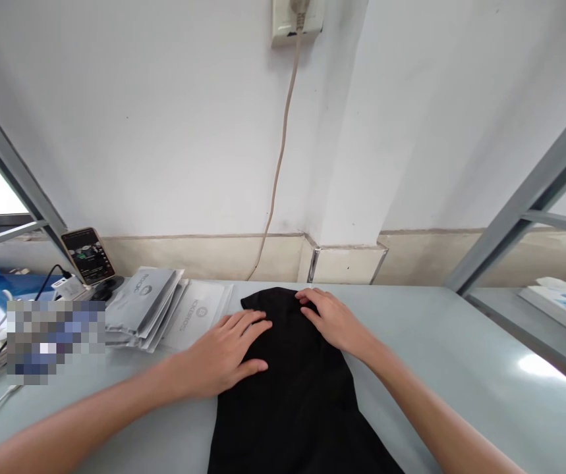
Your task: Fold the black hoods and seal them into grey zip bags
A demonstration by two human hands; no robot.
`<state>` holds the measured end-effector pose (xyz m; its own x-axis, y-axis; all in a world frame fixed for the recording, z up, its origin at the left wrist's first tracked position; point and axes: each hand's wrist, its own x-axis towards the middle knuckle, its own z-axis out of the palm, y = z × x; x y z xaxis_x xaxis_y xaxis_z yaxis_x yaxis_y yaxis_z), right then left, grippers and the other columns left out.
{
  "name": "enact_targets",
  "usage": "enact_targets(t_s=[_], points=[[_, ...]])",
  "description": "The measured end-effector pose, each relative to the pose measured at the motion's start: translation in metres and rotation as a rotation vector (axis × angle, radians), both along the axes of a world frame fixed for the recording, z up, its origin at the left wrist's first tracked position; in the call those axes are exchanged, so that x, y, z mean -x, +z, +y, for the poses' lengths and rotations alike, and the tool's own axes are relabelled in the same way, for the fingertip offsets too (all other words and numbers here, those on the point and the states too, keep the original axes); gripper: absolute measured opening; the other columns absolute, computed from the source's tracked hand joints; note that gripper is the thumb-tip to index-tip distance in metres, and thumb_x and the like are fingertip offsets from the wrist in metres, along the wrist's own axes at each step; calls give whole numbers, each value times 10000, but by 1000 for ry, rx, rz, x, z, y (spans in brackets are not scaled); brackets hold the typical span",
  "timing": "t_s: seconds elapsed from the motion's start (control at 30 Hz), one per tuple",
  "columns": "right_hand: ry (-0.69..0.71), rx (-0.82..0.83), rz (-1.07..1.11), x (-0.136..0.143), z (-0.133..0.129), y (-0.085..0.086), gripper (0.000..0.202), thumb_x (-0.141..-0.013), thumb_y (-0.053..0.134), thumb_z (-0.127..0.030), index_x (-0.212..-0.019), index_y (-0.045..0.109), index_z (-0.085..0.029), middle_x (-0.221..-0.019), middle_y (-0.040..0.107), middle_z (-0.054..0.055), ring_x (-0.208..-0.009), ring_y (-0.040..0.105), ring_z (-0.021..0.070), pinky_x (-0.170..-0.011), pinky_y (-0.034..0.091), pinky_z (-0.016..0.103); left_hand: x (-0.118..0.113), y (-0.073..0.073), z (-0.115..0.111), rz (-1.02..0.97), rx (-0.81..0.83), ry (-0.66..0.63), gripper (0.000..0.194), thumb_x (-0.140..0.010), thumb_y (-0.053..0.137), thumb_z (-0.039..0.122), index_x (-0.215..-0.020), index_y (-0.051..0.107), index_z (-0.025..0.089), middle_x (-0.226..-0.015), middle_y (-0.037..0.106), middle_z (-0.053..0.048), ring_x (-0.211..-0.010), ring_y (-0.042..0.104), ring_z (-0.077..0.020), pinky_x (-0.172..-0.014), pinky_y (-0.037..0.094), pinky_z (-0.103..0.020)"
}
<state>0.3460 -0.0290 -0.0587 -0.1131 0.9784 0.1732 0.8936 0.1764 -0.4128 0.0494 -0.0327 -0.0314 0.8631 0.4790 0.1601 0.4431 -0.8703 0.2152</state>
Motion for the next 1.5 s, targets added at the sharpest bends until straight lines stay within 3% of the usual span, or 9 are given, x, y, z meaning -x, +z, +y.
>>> enact_targets(t_s=[0.17,0.47,0.77,0.9,1.0,1.1,1.27,1.37,1.5], points=[[-5,39,35,-12,4,-5,455,-1000,443,-532,-1270,682,-255,-1329,721,112,-1265,608,380,-1076,487,551,-5,-19,23,103,90,21,914,-1005,313,782,-1651,271,137,-1734,175,-187,-1614,121,-371,-1304,103,-563],[33,211,153,-60,-2,3,693,-822,720,-686,-1423,615,-356,-1507,606,78,-1413,496,410,-1098,488,533,-1,-18,43,251,241,-9,1283,-777,513,945,-1695,72,164,-1735,-85,-179,-1592,-101,-433,-1267,-31,-674],[-34,190,356,-38,9,-8,341,-886,637,-593,-915,702,-260,-832,737,30,-779,675,243,-722,548,356,-12,-19,41,106,96,102,898,-1007,272,785,-1603,363,120,-1679,321,-226,-1593,213,-391,-1288,59,-638],[-182,105,451,-43,12,-11,384,-940,511,-604,-942,651,-247,-844,704,53,-710,658,224,-601,540,331,-15,-21,50,55,9,115,786,-1023,355,737,-1560,420,168,-1554,500,-197,-1497,401,-391,-1255,104,-707],[-326,-41,447,-51,18,-14,403,-895,557,-574,-1115,597,-239,-1059,695,116,-848,692,274,-708,577,404,-13,-18,52,41,-9,127,793,-1028,438,686,-1599,337,147,-1609,425,-213,-1540,320,-415,-1251,139,-707],[-318,-120,391,-47,19,-12,408,-908,564,-569,-1152,590,-243,-1168,676,130,-941,685,296,-839,563,461,-10,-12,36,-8,-42,15,735,-1049,503,580,-1598,325,124,-1643,380,-204,-1569,275,-381,-1289,178,-606],[-21,15,287,-13,4,-7,325,-1012,484,-545,-1011,668,-278,-858,711,24,-728,672,224,-704,571,368,1,-11,-16,-32,40,-353,445,-1095,478,434,-1451,530,173,-1493,569,-143,-1423,518,-268,-1196,419,-377],[56,-2,202,5,-5,-9,294,-991,557,-518,-1098,684,-276,-1072,717,73,-1014,675,294,-929,547,465,11,-17,-38,2,81,-411,474,-1100,462,441,-1517,480,217,-1530,553,-125,-1486,450,-302,-1254,340,-486],[87,-63,129,16,-9,-12,395,-1017,516,-486,-1334,612,-272,-1393,605,138,-1317,533,376,-1122,390,623,22,-17,-42,71,170,-379,698,-1027,564,538,-1628,340,266,-1710,292,-142,-1582,199,-450,-1221,184,-748]])
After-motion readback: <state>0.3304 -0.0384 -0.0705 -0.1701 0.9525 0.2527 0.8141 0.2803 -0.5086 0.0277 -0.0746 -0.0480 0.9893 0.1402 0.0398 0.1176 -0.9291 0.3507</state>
